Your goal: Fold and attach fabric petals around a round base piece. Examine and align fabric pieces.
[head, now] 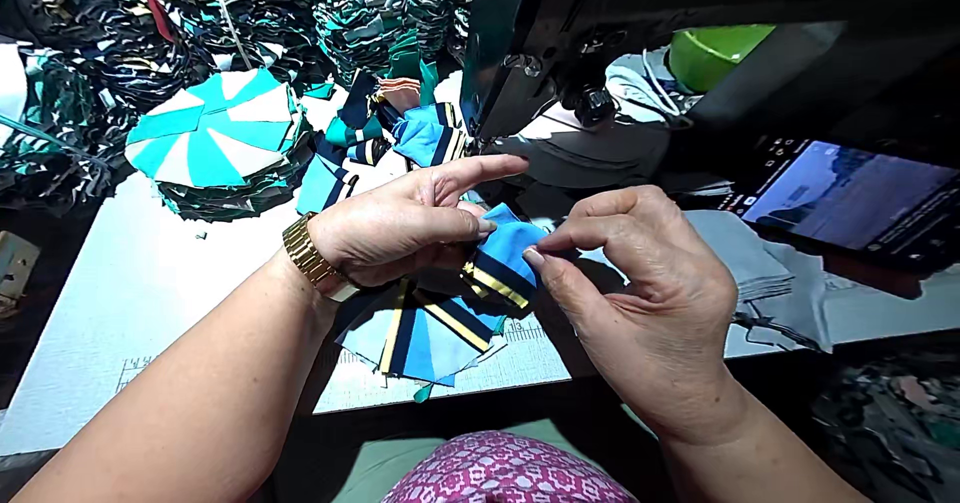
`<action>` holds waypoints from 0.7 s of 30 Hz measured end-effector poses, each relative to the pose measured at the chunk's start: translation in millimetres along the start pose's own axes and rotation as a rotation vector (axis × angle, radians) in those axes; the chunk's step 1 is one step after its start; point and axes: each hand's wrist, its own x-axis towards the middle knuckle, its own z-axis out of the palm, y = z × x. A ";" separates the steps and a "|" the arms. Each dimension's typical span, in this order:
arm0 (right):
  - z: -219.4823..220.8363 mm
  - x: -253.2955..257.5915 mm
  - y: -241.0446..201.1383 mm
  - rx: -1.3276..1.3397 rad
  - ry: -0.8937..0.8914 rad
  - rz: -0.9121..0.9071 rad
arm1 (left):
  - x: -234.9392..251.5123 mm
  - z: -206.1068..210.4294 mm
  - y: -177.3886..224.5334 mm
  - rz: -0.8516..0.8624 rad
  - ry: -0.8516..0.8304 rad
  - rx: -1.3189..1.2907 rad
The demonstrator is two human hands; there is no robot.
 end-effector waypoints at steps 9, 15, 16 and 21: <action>0.7 0.5 0.9 -0.061 0.019 -0.012 | 0.1 1.3 0.0 0.019 0.008 -0.016; 3.1 -0.5 2.1 -0.076 0.034 -0.067 | 0.3 0.6 -1.1 0.015 0.015 -0.026; 3.0 -0.9 2.3 -0.078 0.032 -0.070 | 0.5 -0.2 -1.6 0.015 0.010 -0.025; 2.4 -0.9 2.8 -0.090 0.042 -0.102 | 0.6 -1.5 -2.5 0.030 -0.004 -0.004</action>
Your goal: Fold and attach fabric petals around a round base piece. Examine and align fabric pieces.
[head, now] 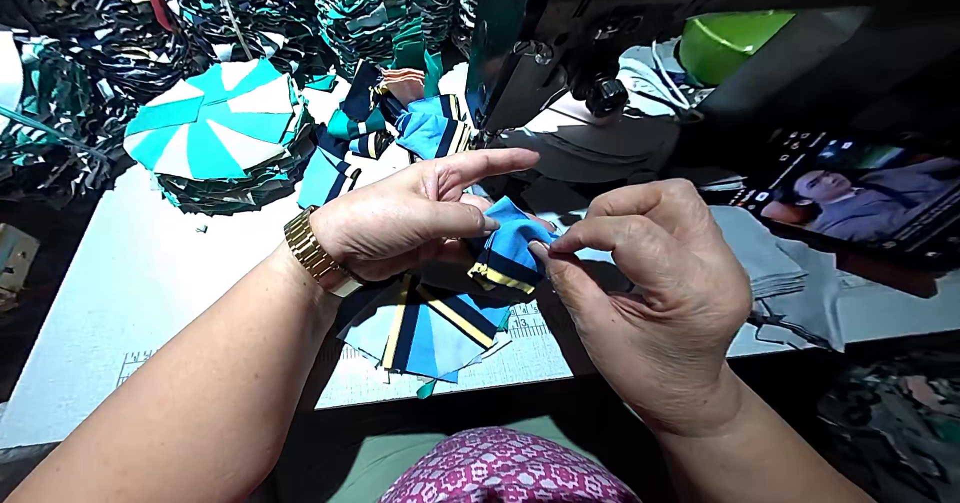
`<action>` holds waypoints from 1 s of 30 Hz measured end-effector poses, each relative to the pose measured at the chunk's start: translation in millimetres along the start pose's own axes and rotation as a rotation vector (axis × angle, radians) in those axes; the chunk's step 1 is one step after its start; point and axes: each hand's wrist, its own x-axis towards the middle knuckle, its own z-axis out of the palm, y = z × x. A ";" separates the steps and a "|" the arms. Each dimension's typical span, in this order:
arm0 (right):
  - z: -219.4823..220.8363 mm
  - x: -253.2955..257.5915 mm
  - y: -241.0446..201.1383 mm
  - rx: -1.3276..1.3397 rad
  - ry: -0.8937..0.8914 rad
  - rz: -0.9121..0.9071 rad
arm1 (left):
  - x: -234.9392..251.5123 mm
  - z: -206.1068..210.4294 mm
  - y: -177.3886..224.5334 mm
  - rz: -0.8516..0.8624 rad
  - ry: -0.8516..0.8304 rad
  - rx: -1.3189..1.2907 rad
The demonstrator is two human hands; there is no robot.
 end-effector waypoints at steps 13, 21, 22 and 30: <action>-0.4 0.3 2.4 -0.043 0.002 -0.070 | 1.6 2.3 -1.8 0.001 -0.005 0.015; -16.7 2.6 14.2 0.186 -0.015 0.163 | 2.2 -0.7 -1.3 -0.011 0.139 -0.012; -18.0 2.6 13.8 0.190 -0.027 0.187 | 2.1 -0.6 -1.2 -0.014 0.147 -0.018; -11.8 -4.6 8.3 0.249 -0.032 0.320 | 2.4 2.5 -0.3 -0.003 0.113 -0.032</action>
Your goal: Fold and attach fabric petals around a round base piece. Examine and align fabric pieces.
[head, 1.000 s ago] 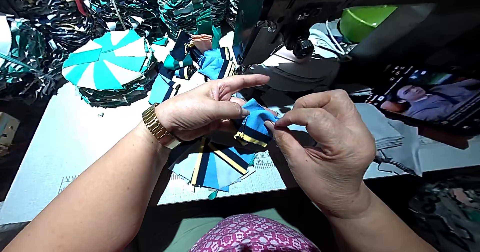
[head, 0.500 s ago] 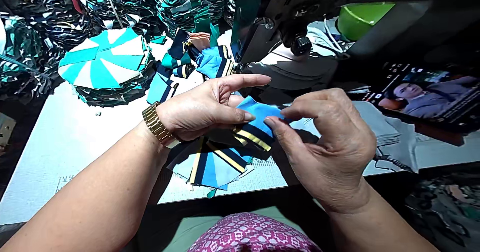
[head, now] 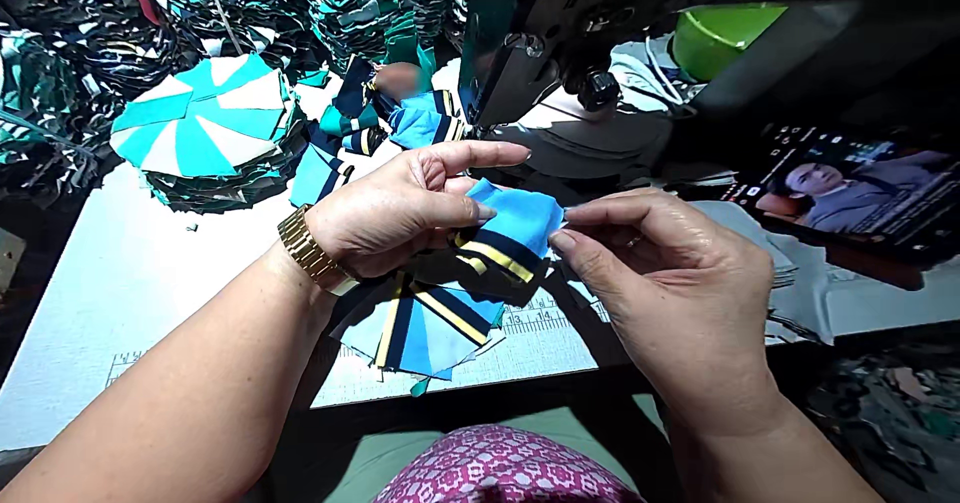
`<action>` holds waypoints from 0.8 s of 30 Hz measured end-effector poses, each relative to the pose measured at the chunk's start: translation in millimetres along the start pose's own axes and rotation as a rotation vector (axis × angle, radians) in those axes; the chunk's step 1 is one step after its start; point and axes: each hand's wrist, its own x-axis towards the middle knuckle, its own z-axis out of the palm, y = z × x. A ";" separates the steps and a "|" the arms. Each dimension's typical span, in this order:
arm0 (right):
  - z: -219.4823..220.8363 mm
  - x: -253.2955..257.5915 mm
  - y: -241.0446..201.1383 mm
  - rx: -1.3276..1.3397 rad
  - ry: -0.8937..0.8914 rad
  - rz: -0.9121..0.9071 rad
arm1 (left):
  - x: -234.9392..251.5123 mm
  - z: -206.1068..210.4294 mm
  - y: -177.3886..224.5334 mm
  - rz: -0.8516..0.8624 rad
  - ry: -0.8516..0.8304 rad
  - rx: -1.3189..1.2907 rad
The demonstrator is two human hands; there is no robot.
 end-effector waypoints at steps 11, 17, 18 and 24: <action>5.9 2.4 -3.2 0.054 -0.010 0.039 | 0.1 3.6 -0.8 0.035 -0.008 0.052; 10.4 0.3 -9.6 0.219 -0.007 0.088 | 0.5 6.8 -1.8 0.038 0.005 0.090; 11.7 0.5 -11.2 0.208 0.007 0.078 | 0.4 7.7 -2.1 0.027 0.005 0.088; 15.2 1.7 -7.8 0.057 0.039 -0.118 | -1.0 11.7 -1.5 -0.022 0.032 0.140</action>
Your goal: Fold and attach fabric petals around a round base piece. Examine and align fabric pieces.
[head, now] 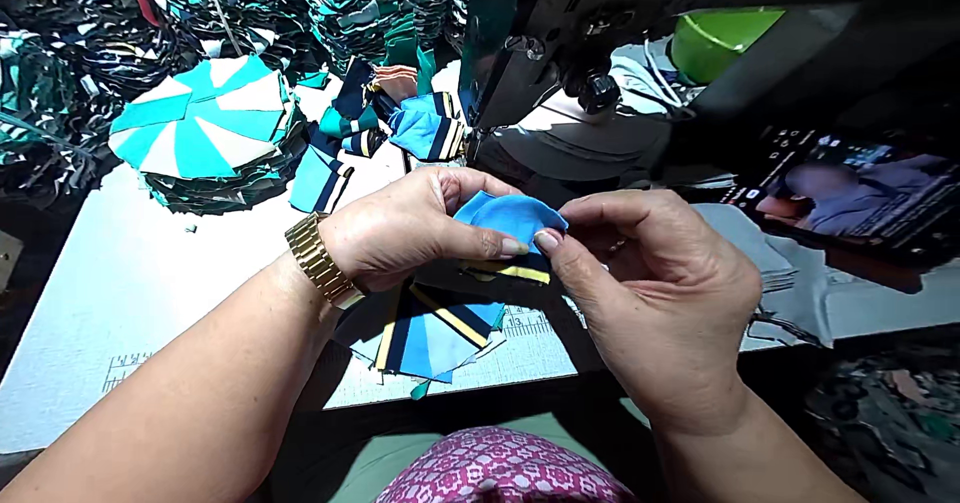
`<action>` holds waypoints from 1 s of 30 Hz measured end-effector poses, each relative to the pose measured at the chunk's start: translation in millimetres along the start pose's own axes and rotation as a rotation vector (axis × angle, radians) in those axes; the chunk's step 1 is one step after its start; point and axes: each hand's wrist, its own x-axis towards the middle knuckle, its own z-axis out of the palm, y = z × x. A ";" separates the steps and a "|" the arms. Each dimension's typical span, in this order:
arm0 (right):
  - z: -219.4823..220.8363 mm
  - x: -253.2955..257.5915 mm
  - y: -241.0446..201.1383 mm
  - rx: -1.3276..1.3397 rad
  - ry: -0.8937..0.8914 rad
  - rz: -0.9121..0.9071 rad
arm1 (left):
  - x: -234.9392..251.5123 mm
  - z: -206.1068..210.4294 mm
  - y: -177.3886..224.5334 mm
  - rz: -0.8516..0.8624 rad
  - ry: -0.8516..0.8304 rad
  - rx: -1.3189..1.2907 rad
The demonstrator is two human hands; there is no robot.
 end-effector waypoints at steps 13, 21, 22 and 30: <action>-6.2 4.7 6.8 -0.289 0.012 -0.333 | 0.9 2.6 -2.0 0.006 0.072 0.062; -11.8 4.9 8.5 -0.288 0.007 -0.401 | 1.6 3.1 -1.6 -0.018 0.092 0.068; -12.1 4.9 8.5 -0.281 0.006 -0.413 | 1.8 2.8 -1.7 -0.019 0.092 0.068; -10.3 4.7 6.9 -0.188 -0.065 -0.311 | 1.8 1.5 -2.2 0.037 0.063 0.066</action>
